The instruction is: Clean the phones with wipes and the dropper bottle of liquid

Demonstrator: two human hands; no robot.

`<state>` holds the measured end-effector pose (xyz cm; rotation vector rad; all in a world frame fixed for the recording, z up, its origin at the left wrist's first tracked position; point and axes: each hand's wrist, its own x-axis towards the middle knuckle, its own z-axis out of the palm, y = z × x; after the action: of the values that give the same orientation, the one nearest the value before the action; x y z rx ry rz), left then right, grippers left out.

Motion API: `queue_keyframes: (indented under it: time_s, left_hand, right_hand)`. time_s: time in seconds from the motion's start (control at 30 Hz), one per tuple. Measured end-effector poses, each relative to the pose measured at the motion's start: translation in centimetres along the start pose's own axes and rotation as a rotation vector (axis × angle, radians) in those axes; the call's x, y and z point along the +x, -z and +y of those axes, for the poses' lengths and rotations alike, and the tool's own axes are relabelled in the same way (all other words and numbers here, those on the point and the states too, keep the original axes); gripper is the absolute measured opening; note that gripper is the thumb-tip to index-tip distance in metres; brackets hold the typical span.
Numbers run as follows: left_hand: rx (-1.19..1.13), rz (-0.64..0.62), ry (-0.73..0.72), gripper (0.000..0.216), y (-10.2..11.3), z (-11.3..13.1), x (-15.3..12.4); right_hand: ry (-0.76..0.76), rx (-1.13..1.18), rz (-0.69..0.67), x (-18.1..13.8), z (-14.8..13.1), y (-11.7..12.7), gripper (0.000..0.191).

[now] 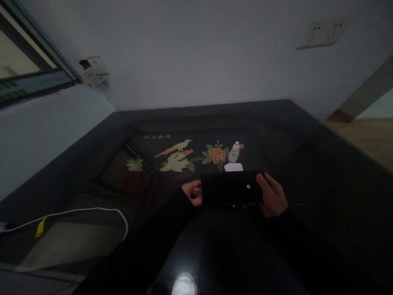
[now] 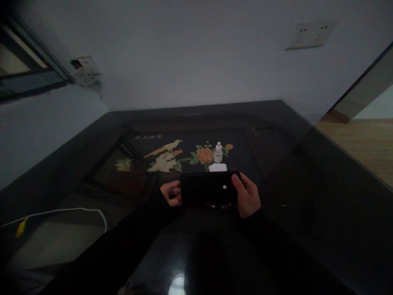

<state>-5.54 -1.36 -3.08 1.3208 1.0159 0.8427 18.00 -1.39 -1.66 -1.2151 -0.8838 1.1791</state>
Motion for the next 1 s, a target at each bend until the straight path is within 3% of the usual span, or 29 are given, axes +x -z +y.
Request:
queue_keyframes:
  time_s: [0.2, 0.37, 0.47, 0.57, 0.67, 1.0]
  left_hand:
    - [-0.024, -0.026, 0.004, 0.033, 0.2, 0.1, -0.2]
    - [-0.033, -0.105, 0.031, 0.035, 0.8, 0.2, -0.4]
    - [0.001, -0.168, 0.008, 0.044, 0.9, 0.5, -0.2]
    - [0.045, -0.094, -0.055, 0.052, 0.8, 0.5, 0.0]
    - [0.115, -0.01, -0.089, 0.045, 0.7, 0.3, 0.0]
    - [0.149, 0.06, -0.082, 0.02, 0.5, 0.4, 0.0]
  right_hand:
    - [-0.065, -0.019, -0.002, 0.5, 0.2, 0.1, 0.038]
    - [0.12, -0.157, -0.041, 1.1, 1.1, 1.0, 0.032]
    - [0.157, -0.22, -0.038, 1.1, 1.3, 1.2, 0.03]
    - [0.172, -0.267, -0.036, 0.8, 0.9, 1.1, 0.029]
    - [0.194, -0.361, -0.063, 0.3, 0.1, 0.8, 0.031]
    - [0.267, -0.516, -0.085, -0.6, -1.2, 0.5, 0.034]
